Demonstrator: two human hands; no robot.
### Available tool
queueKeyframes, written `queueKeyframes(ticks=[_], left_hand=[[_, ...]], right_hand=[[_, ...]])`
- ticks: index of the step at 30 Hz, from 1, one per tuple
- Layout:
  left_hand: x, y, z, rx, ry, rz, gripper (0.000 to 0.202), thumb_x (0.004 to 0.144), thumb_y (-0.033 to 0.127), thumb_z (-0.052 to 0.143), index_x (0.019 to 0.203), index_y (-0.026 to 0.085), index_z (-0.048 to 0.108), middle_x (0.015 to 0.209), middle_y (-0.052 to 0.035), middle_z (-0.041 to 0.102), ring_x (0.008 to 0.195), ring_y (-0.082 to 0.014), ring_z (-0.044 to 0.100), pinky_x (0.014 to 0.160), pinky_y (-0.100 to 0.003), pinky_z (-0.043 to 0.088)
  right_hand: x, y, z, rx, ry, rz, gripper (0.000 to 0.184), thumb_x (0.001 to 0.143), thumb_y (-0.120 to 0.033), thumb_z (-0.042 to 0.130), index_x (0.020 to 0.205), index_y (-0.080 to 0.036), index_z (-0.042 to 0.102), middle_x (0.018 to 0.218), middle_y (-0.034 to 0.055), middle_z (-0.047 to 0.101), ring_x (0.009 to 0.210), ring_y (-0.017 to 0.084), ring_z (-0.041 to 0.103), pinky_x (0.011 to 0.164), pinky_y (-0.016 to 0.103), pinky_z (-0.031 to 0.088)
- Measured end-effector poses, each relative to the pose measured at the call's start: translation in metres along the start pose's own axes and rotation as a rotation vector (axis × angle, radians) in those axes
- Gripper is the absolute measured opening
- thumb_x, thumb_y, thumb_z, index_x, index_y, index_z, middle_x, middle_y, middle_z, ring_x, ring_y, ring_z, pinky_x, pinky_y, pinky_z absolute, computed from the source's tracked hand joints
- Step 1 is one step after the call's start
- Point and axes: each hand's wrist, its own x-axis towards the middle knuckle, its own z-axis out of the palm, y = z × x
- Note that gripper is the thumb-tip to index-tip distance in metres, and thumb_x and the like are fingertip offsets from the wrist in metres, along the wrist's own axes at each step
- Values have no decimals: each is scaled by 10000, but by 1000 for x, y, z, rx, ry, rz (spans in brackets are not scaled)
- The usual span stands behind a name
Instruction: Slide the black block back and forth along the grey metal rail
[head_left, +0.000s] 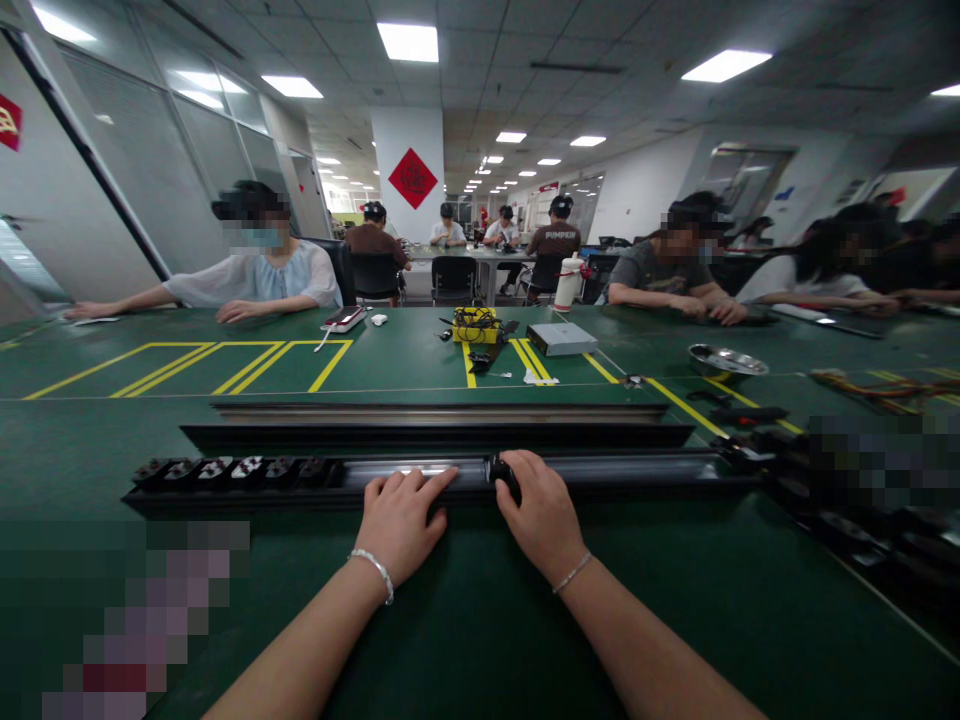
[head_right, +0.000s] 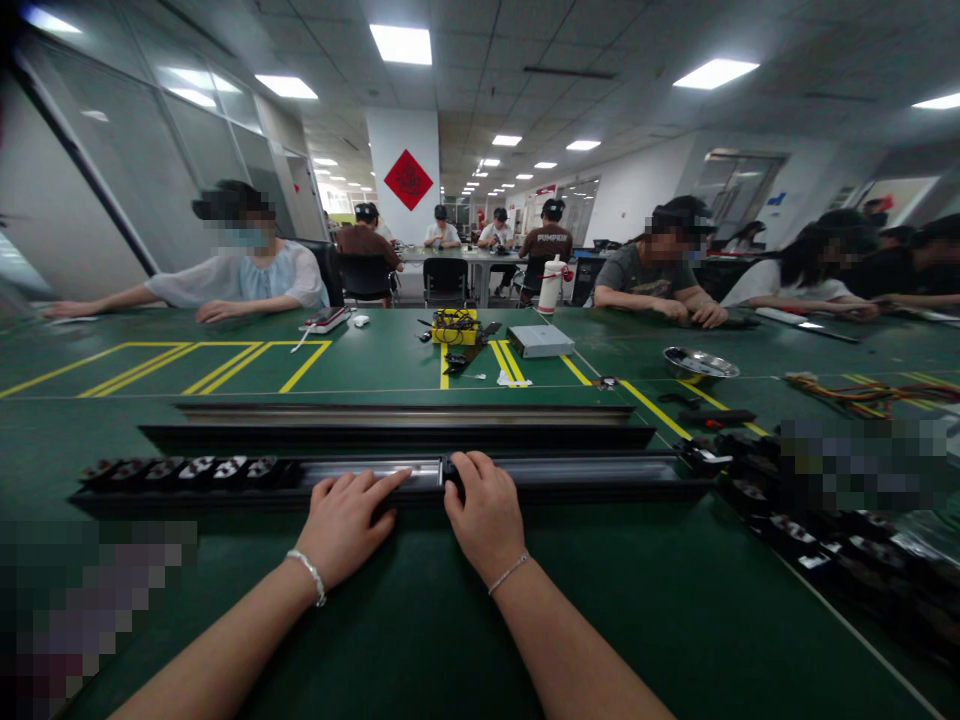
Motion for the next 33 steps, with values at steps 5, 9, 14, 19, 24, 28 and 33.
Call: queueKeyframes(ticks=[5,9,14,19,24,28,33], left_hand=[[0,1,-1,1,-8,-1,468,788,318,422,1247,405,392,1008,-9,572,965,-202,467,845,-397,254],[0,1,-1,4,-14,-11,465,790,314,422,1246,406,398,1023,-12,573,992,-204,456,851,-393,251],[0,0,1,4,1,5,467,790,311,421,1247,402,395,1016,-11,575,984,-203,462,845,-393,254],[0,1,0,13,-8,-3,458,793,309,413,1240,410,401,1019,-13,573,981,-204,465,845,-394,253],[1,1,0,14,-15,-12,457,794,310,414,1240,409,406,1013,-14,575,979,-204,460,851,-394,252],[0,0,1,14,-1,-6,460,792,311,413,1242,408,403,1003,-13,581,964,-204,465,844,-395,255],[0,-2,2,17,24,17,461,788,314,416,1239,408,404,987,-6,581,946,-203,475,830,-390,259]], right_hand=[[0,0,-1,-56,-61,-29,382,826,-220,424,1189,-290,519,1156,83,511,933,191,533,821,344,405],[0,0,-1,-75,-68,-56,401,838,-218,417,1223,-304,490,1179,85,513,997,198,516,835,343,392],[-1,-3,-4,-68,-121,-63,347,859,-284,415,1189,-319,519,1189,77,521,971,189,526,859,361,361],[-2,-4,-5,-101,-135,-86,370,855,-319,427,1220,-353,481,1192,70,519,955,189,525,853,359,345],[-3,-4,-5,-127,-166,-95,326,823,-355,475,1141,-353,547,1227,72,486,956,205,516,847,376,340],[-3,-6,-6,-135,-179,-99,318,791,-339,517,1104,-339,569,1245,81,462,977,219,499,850,386,337],[-3,-8,-5,-132,-175,-84,343,768,-298,538,1107,-338,564,1242,78,460,990,221,490,863,391,333]])
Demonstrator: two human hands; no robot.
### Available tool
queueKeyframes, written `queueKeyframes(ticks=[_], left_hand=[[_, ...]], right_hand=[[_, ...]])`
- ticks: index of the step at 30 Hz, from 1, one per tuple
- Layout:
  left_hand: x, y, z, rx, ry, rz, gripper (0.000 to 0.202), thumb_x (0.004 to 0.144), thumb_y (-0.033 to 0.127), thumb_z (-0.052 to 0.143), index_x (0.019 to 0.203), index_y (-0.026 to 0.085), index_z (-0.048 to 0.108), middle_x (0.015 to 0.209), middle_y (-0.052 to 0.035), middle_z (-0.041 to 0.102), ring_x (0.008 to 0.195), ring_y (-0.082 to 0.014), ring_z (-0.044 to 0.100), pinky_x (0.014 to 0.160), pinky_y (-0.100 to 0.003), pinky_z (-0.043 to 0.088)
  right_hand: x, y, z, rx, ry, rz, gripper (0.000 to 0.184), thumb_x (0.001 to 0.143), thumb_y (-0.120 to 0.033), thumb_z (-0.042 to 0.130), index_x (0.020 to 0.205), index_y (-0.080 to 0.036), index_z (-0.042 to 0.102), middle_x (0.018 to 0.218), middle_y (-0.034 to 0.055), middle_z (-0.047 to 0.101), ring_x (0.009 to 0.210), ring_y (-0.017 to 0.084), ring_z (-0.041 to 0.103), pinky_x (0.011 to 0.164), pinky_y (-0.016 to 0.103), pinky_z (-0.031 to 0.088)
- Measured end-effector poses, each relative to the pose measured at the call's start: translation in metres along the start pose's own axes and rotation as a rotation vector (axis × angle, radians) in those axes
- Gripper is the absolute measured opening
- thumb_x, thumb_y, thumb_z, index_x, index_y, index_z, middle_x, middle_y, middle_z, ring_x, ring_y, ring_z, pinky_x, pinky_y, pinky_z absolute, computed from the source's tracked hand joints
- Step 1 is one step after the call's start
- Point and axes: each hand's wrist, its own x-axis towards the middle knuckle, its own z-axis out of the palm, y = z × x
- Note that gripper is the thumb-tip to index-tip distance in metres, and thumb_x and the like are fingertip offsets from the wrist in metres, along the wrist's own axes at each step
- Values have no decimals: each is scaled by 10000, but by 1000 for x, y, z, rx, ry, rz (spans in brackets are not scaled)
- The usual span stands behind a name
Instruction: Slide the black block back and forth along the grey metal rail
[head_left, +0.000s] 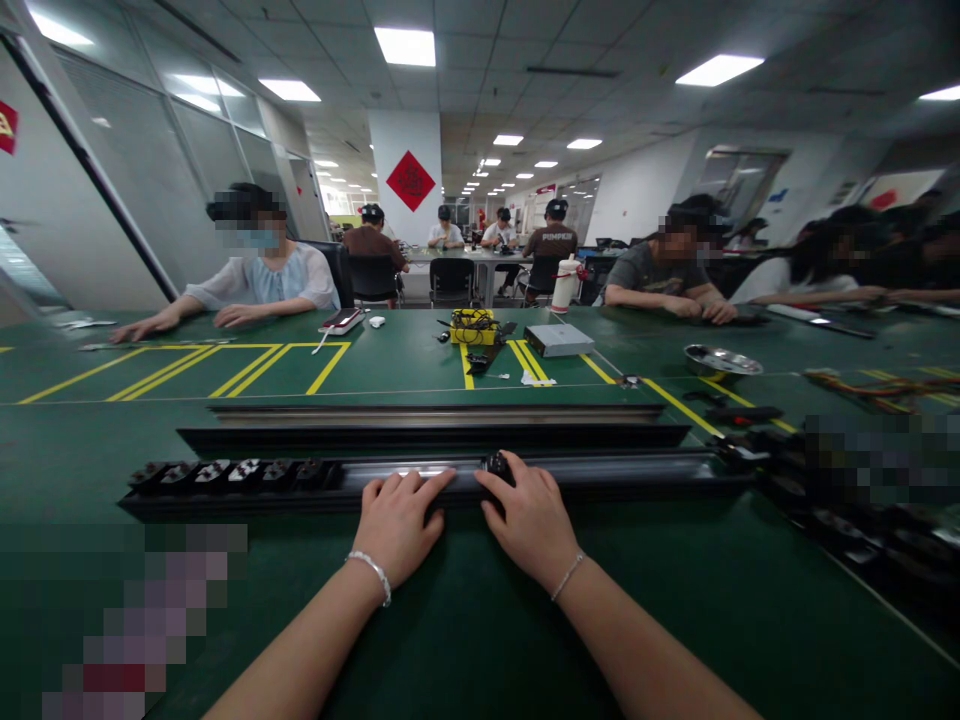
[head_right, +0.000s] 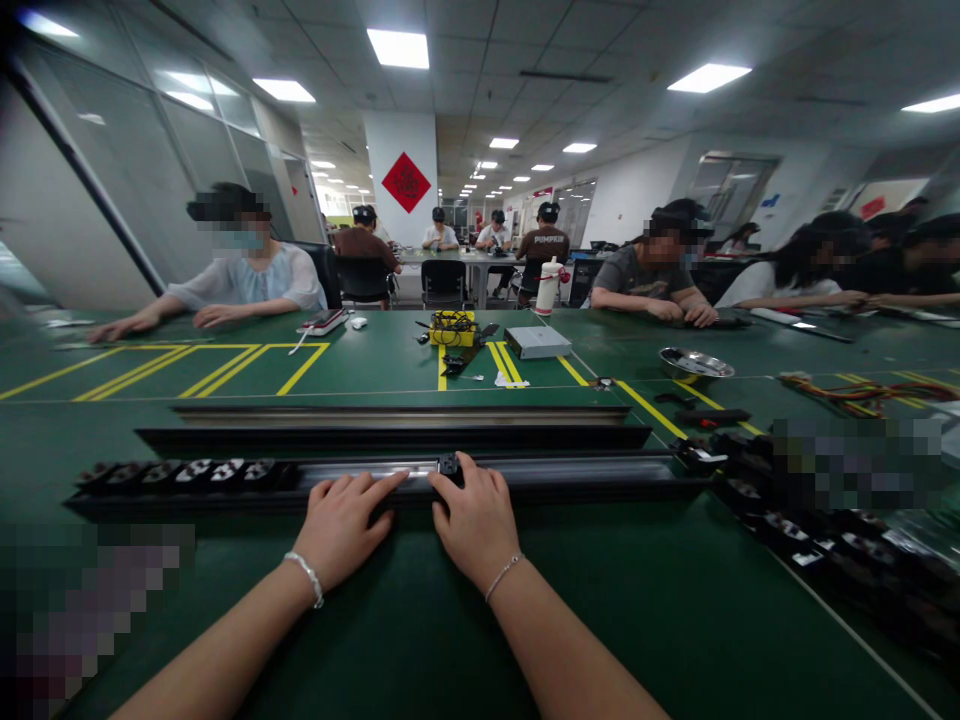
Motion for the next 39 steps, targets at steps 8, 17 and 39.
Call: queueKeyframes(ticks=[8,17,39], left_hand=[[0,0,0,-7,0,-1,459,788,315,424,1237,407,404,990,-10,579,958,-206,473,830,-388,259],[0,-1,1,6,-6,2,470,780,324,433,1240,411,397,998,-4,577,946,-200,475,826,-393,257],[1,0,0,-1,-21,-8,469,788,328,418,1248,417,387,1002,-8,566,959,-201,467,842,-385,254]], right_hand=[[0,-1,1,13,-4,11,353,757,-252,529,1098,-335,569,1239,87,456,988,221,493,871,396,330],[0,-1,5,27,-16,32,349,763,-235,517,1096,-320,572,1250,84,444,1060,209,464,947,413,266],[0,2,9,55,24,49,335,748,-233,523,1071,-291,589,1222,91,464,1081,216,457,979,430,248]])
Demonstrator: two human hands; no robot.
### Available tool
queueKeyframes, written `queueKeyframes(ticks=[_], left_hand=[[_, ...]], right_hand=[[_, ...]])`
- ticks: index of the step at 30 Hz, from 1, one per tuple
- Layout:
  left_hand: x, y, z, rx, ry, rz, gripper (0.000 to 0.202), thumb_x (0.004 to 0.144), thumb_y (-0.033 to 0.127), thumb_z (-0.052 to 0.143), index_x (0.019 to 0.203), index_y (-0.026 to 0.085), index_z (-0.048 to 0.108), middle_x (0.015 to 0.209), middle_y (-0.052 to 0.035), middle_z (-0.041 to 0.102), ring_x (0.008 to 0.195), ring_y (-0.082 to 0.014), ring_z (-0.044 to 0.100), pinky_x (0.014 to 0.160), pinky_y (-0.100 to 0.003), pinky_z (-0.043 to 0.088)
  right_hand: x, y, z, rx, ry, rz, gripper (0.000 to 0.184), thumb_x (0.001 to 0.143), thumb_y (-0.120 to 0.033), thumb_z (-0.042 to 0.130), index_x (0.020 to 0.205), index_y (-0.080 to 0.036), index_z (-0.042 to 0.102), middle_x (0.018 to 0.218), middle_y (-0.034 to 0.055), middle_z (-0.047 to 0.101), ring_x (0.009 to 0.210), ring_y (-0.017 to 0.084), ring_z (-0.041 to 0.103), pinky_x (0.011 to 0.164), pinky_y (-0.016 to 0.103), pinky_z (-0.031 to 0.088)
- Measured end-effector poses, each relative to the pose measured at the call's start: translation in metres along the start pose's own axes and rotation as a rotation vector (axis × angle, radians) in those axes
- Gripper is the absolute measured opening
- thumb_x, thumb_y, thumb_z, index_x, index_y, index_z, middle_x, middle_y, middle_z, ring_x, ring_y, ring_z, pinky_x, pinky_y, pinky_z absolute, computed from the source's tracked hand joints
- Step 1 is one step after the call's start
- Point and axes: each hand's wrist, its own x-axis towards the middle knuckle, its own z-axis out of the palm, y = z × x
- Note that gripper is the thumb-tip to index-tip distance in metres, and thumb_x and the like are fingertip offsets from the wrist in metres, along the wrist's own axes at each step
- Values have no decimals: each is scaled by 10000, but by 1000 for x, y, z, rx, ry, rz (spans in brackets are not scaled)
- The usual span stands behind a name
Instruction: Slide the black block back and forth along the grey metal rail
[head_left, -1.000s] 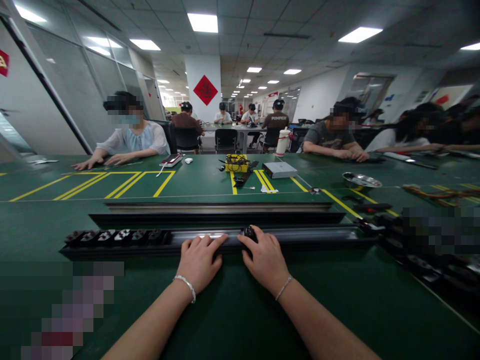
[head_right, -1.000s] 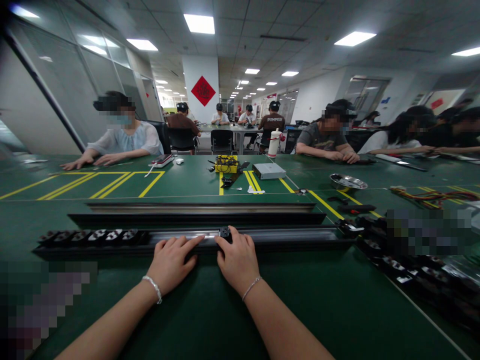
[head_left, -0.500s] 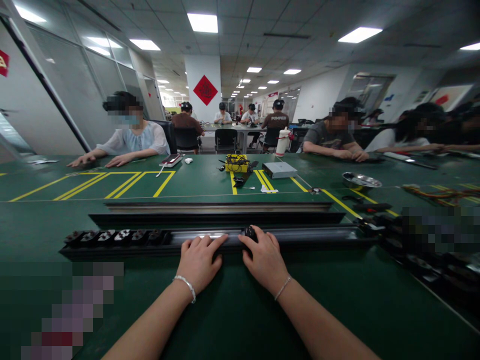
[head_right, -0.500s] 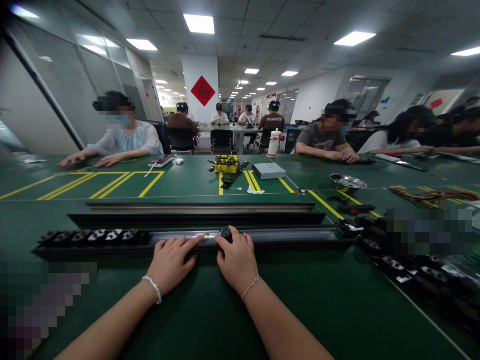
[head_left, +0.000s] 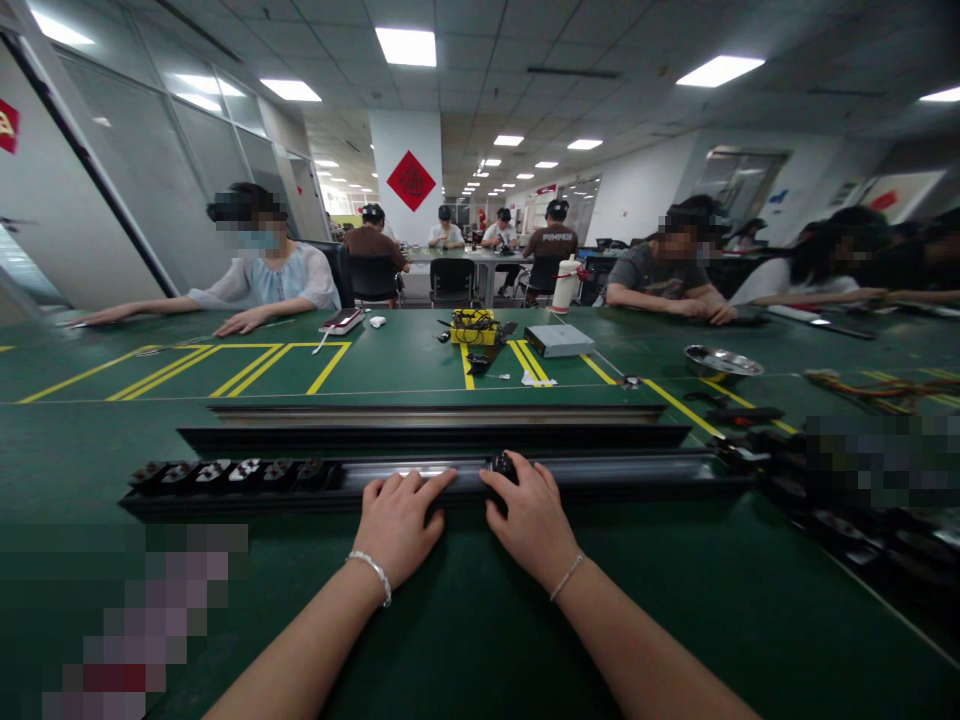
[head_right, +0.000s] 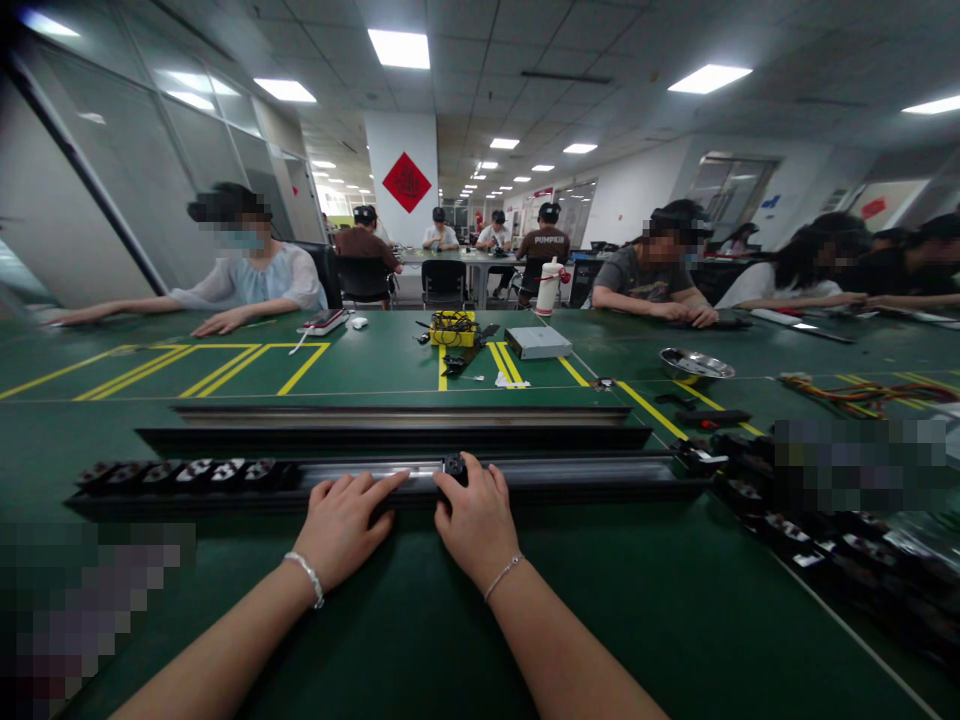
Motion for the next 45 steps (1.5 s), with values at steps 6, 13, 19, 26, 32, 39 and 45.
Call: queueKeyframes(ticks=[6,13,19,26,32,39,45], left_hand=[[0,-1,2,-1,23,13,460,785,323,417,1236,415,401,985,-6,575,942,-201,474,830,-385,255],[-1,1,-3,-10,-9,-9,461,789,322,413,1241,410,401,986,-11,577,945,-200,471,839,-385,255],[-1,0,1,-5,16,5,467,785,318,422,1241,415,399,980,-8,573,950,-201,471,837,-387,260],[-1,1,-1,-4,11,6,469,789,308,418,1247,406,393,992,-11,575,959,-201,469,843,-395,257],[-1,1,-2,-8,7,3,462,788,309,422,1239,405,402,986,-10,580,954,-201,473,840,-397,257],[-1,1,-1,-5,11,11,464,786,312,423,1239,407,400,988,-7,577,948,-200,473,828,-387,261],[-1,1,-3,-2,-2,-1,464,789,309,421,1243,404,401,995,-10,577,964,-201,468,838,-392,260]], right_hand=[[0,1,2,-4,6,-2,338,739,-229,527,1065,-290,594,1218,94,471,1092,220,453,979,431,254],[1,1,1,2,14,1,323,732,-231,536,1043,-279,607,1194,102,485,1105,224,446,985,433,261],[0,1,0,12,32,-2,328,726,-226,535,1044,-264,610,1193,107,483,1115,227,441,982,432,276],[0,1,-2,13,20,8,324,728,-236,533,1041,-257,611,1215,115,469,1135,229,430,993,418,270],[1,0,-3,12,26,0,320,728,-229,532,1036,-253,614,1194,110,484,1125,235,438,981,430,290],[1,0,-4,-3,1,11,319,732,-243,532,1041,-271,606,1206,104,473,1130,220,433,989,408,277],[1,-1,-5,-18,3,27,313,724,-244,542,1027,-281,610,1195,90,486,1086,222,463,986,436,264]])
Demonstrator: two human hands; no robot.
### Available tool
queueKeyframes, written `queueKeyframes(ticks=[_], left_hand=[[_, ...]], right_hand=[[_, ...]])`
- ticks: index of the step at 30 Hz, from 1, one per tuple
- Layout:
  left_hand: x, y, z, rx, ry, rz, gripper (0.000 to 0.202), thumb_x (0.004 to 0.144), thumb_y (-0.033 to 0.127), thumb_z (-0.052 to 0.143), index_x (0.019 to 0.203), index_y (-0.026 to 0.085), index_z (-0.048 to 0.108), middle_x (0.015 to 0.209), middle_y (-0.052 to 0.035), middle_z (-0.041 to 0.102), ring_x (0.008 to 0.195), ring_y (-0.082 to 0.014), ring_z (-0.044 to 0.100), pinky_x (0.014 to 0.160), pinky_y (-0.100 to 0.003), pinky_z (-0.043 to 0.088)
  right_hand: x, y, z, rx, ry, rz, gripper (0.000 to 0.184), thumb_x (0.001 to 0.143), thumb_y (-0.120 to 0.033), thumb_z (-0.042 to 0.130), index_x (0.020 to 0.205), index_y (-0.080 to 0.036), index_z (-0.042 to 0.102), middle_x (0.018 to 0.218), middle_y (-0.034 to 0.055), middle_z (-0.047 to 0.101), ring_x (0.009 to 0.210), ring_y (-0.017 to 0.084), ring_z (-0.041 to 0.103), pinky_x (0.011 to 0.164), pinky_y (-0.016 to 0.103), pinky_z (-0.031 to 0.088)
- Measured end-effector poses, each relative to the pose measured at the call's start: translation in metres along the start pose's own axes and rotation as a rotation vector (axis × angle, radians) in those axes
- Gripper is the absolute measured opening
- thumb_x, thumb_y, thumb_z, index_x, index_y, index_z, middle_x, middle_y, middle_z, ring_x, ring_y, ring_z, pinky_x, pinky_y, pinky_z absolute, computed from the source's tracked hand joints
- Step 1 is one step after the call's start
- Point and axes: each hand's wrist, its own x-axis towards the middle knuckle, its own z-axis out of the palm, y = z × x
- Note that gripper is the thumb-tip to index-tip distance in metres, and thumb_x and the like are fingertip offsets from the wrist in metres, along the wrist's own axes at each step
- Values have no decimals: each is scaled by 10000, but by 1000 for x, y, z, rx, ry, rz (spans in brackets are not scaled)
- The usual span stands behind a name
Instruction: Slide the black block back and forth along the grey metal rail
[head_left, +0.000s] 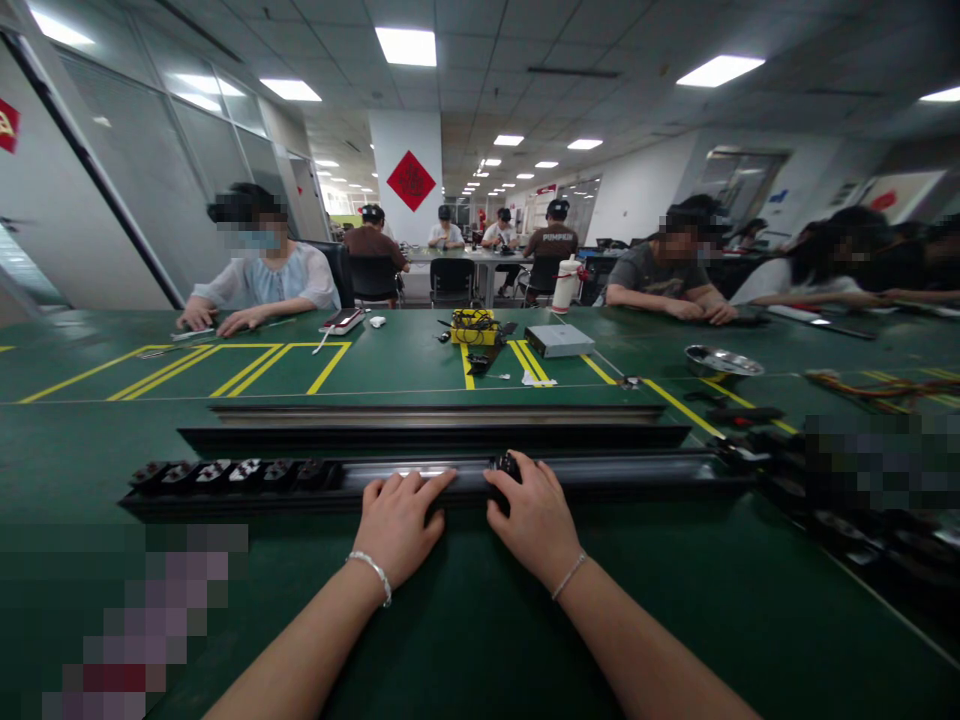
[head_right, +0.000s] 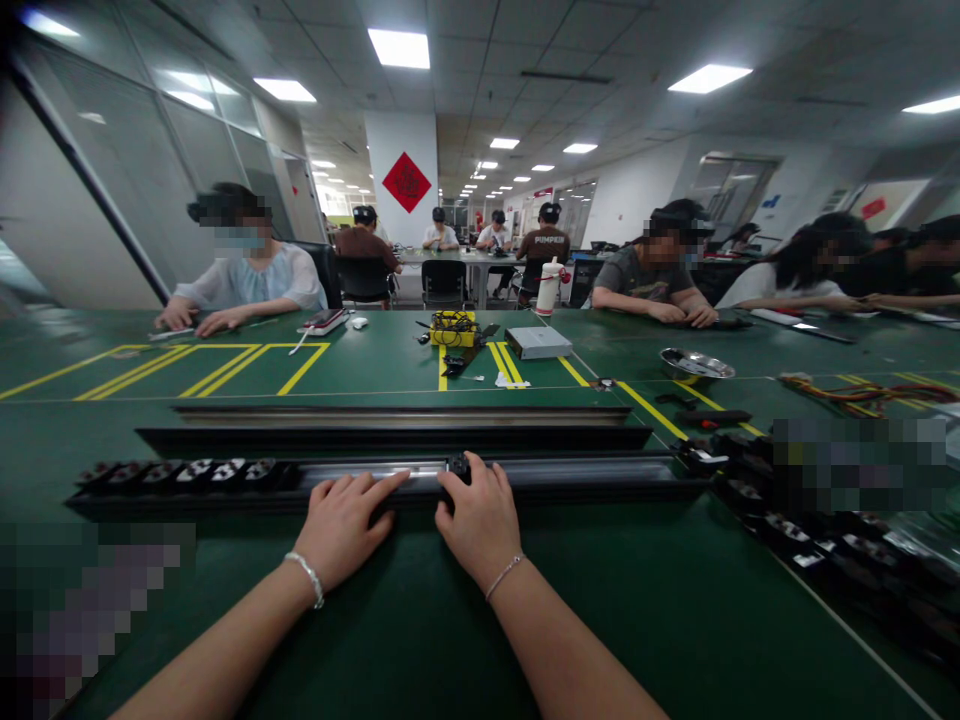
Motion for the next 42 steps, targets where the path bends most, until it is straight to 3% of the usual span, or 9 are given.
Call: queueKeyframes(ticks=[20,28,42], left_hand=[[0,1,0,-15,-4,-5,461,789,310,425,1239,408,406,1002,-10,577,952,-198,467,844,-393,259],[0,1,0,-7,-12,-7,465,794,313,421,1249,410,396,1004,-13,574,983,-201,463,857,-394,255],[0,-3,3,-4,23,17,471,788,311,420,1246,414,387,981,-8,573,957,-201,473,833,-383,258]], right_hand=[[1,-1,-1,-23,-10,17,306,710,-253,552,1008,-278,616,1182,85,489,1086,225,444,982,412,273],[0,-1,-2,-8,16,13,311,698,-247,561,1001,-278,620,1186,80,498,1212,261,327,987,441,271],[1,2,0,6,-29,7,323,710,-227,555,1024,-277,610,1220,95,489,1203,239,378,1004,440,249]])
